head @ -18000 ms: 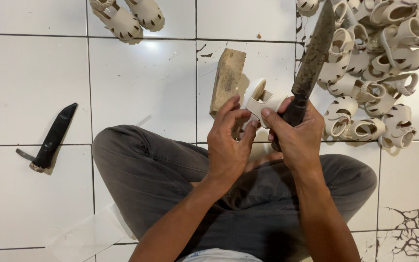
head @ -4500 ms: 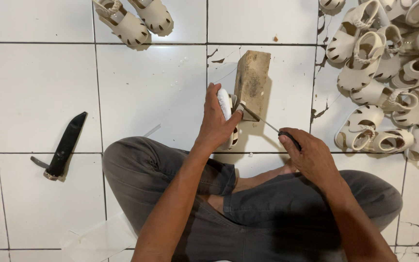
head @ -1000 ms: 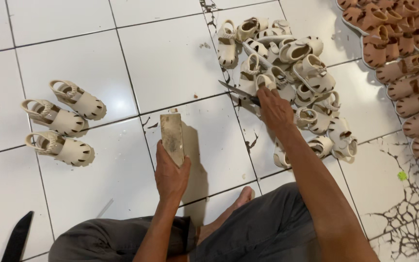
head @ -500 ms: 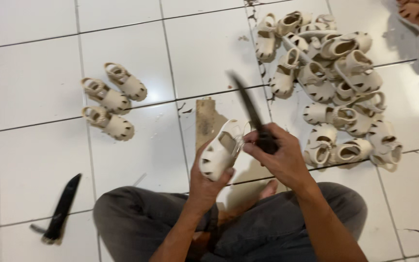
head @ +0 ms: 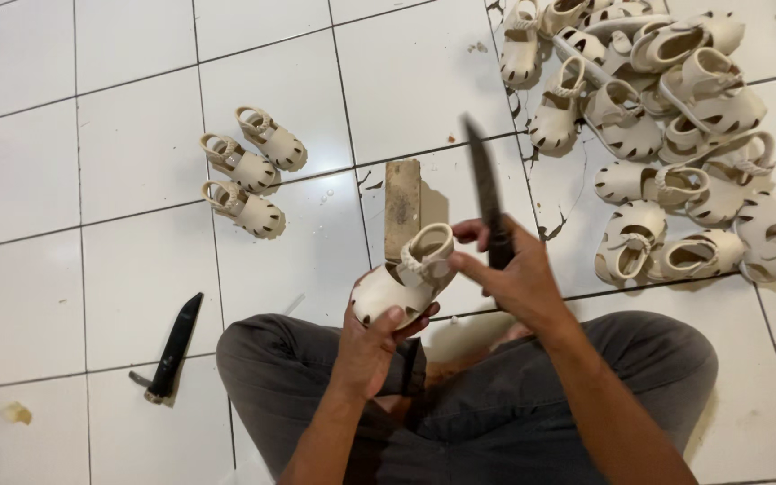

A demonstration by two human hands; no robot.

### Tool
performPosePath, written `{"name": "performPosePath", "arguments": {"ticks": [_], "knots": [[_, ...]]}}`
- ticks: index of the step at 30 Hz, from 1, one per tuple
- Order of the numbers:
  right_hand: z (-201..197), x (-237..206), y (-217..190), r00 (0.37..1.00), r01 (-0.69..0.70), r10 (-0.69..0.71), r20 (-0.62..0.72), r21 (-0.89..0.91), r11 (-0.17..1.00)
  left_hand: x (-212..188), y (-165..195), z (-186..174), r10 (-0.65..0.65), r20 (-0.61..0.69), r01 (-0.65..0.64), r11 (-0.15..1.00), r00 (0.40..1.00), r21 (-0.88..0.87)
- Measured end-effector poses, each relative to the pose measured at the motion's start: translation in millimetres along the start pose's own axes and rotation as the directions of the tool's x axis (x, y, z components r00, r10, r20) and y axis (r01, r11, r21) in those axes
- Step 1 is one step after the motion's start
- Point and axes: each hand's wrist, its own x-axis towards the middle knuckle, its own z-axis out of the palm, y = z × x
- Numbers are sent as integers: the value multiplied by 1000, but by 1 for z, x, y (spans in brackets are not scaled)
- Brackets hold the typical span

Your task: The person sits on a tiled floor surrounded by white and brown shoe molds. They gather white molds, then use a large knife to scrape and trim the edges of the molds against a wooden block, placing the finished pieces aside.

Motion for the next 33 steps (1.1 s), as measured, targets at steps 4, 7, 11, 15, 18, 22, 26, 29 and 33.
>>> {"name": "performPosePath", "arguments": {"ticks": [4, 7, 11, 15, 18, 22, 26, 29, 33], "knots": [[-13, -3, -2, 984, -176, 174, 34, 82, 981, 3, -3, -1, -52, 7, 53, 983, 999, -178], [-17, -5, -3, 975, -211, 210, 70, 7, 978, 3, -9, 2, -43, 6, 44, 985, 999, -167], [-17, -6, -2, 992, -77, 73, 103, 40, 996, 3, -16, 5, -43, 45, 50, 986, 998, -158], [-15, -8, 0, 983, -175, 166, 78, 126, 976, 3, -21, 4, -50, 62, 58, 989, 997, -134], [-13, -10, 2, 982, -188, 183, 54, 137, 973, 0, -20, 7, 221, -119, -170, 927, 968, 335], [-11, -12, 4, 995, -85, 72, 67, 205, 975, -3, -12, 21, 524, 36, -277, 391, 851, 878], [-9, -11, 8, 995, -69, 60, 78, 117, 991, 9, -5, 37, 432, 121, -214, 172, 894, 962], [-8, -10, 11, 996, -64, 62, 57, 42, 997, 19, -4, 42, 362, 45, -171, 323, 931, 931], [-7, -10, 13, 997, -53, 49, 63, 50, 997, 23, -8, 43, 399, 50, -177, 287, 916, 942]]}}
